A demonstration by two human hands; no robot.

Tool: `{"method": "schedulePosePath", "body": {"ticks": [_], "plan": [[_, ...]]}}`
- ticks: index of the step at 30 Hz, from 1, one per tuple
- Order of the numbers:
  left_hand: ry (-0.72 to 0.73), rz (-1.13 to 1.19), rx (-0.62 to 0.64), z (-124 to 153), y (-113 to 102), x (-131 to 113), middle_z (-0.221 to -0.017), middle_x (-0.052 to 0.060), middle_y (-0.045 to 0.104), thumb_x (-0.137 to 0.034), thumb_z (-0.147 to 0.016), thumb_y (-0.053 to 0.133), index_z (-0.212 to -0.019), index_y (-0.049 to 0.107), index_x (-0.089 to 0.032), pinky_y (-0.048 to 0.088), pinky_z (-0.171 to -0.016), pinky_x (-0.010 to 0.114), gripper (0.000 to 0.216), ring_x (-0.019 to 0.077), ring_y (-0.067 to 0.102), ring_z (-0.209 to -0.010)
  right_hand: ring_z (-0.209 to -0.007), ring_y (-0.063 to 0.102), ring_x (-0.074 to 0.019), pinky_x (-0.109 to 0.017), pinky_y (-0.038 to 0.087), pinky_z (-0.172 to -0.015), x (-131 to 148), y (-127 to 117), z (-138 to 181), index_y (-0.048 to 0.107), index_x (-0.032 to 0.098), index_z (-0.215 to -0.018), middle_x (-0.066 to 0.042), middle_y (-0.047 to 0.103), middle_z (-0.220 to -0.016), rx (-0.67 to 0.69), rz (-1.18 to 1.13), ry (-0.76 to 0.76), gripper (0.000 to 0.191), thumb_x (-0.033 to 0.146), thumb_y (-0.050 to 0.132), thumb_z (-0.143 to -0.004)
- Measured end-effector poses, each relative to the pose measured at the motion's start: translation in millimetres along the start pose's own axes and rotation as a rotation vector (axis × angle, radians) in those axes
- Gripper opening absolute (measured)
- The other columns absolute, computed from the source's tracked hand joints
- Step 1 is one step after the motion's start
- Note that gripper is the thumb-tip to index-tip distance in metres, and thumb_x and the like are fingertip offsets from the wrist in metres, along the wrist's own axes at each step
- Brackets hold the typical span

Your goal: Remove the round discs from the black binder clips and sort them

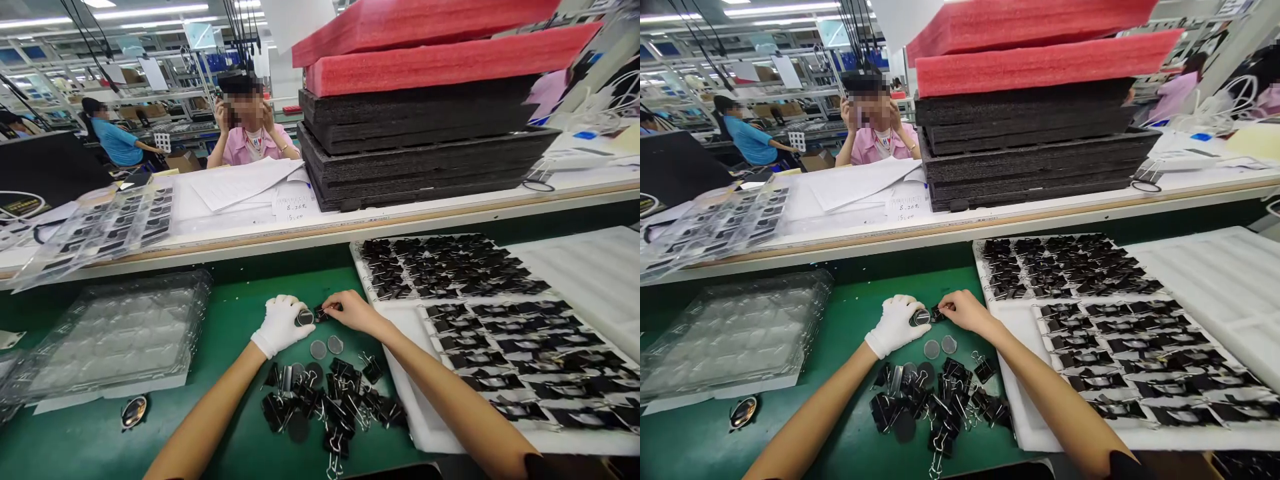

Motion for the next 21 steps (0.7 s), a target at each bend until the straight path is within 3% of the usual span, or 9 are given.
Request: {"method": "schedulePosePath", "body": {"ticks": [2, 4, 6, 9, 12, 15, 21], "plan": [[0.012, -0.005, 0.004, -0.2, 1.0, 0.6, -0.111, 0.004, 0.068, -0.054, -0.080, 0.077, -0.103, 0.070, -0.028, 0.035, -0.094, 0.046, 0.036, 0.0280, 0.056, -0.111, -0.097, 0.069, -0.0235, -0.034, 0.049, -0.087, 0.7, 0.3, -2.1, 0.081, 0.023, -0.101, -0.007, 0.074, -0.099, -0.025, 0.025, 0.013, 0.016, 0.025, 0.067, -0.093], [0.019, -0.014, 0.014, -0.6, 2.1, 1.7, -0.112, 0.005, 0.068, -0.055, -0.080, 0.077, -0.106, 0.070, -0.027, 0.036, -0.093, 0.046, 0.038, 0.0283, 0.056, -0.112, -0.113, 0.062, -0.0290, -0.042, 0.046, -0.095, 6.6, -5.6, -6.7, 0.078, 0.026, -0.112, -0.010, 0.069, -0.115, -0.106, 0.080, 0.045, 0.024, 0.039, 0.069, -0.093], [0.029, -0.023, 0.028, -1.3, 3.2, 2.7, -0.114, 0.005, 0.067, -0.055, -0.081, 0.076, -0.109, 0.069, -0.027, 0.036, -0.094, 0.047, 0.041, 0.0289, 0.055, -0.113, -0.122, 0.054, -0.0314, -0.049, 0.043, -0.101, 13.0, -12.1, -16.0, 0.071, 0.029, -0.124, -0.011, 0.063, -0.126, -0.233, 0.081, 0.123, 0.035, 0.050, 0.057, -0.099], [0.051, -0.039, 0.051, -2.5, 4.7, 3.6, -0.117, 0.006, 0.067, -0.055, -0.084, 0.075, -0.113, 0.068, -0.027, 0.036, -0.094, 0.047, 0.041, 0.0291, 0.055, -0.114, -0.132, 0.046, -0.0320, -0.053, 0.037, -0.107, 17.0, -8.7, -34.9, 0.061, 0.027, -0.137, -0.014, 0.055, -0.137, -0.371, 0.101, 0.271, 0.047, 0.050, 0.032, -0.108], [0.060, -0.058, 0.069, -2.8, 6.1, 5.0, -0.118, 0.007, 0.066, -0.057, -0.085, 0.073, -0.115, 0.068, -0.026, 0.037, -0.094, 0.047, 0.043, 0.0296, 0.055, -0.114, -0.144, 0.031, -0.0354, -0.058, 0.029, -0.112, 11.0, 10.6, -50.1, 0.050, 0.020, -0.149, -0.020, 0.043, -0.151, -0.337, 0.212, 0.383, 0.056, 0.050, 0.026, -0.108], [0.074, -0.057, 0.082, -2.7, 7.6, 6.2, -0.118, 0.008, 0.066, -0.057, -0.085, 0.074, -0.115, 0.067, -0.025, 0.038, -0.095, 0.048, 0.045, 0.0301, 0.055, -0.115, -0.147, 0.026, -0.0346, -0.058, 0.028, -0.113, -1.5, 24.8, -52.6, 0.046, 0.018, -0.151, -0.022, 0.039, -0.155, -0.316, 0.229, 0.450, 0.059, 0.049, 0.020, -0.109], [0.136, -0.012, 0.129, -3.4, 10.7, 8.4, -0.119, 0.008, 0.068, -0.059, -0.082, 0.077, -0.120, 0.066, -0.024, 0.038, -0.096, 0.046, 0.053, 0.0292, 0.056, -0.116, -0.149, 0.023, -0.0322, -0.058, 0.026, -0.115, -15.9, 26.4, -51.6, 0.046, 0.019, -0.152, -0.019, 0.036, -0.158, -0.373, 0.237, 0.395, 0.057, 0.045, 0.017, -0.109]]}}
Point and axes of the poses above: each hand's wrist, its own z-axis away from the middle knuckle, its own y-axis out of the palm, x = y × z, the point moved 6 cm from there along -z, towards the middle knuckle
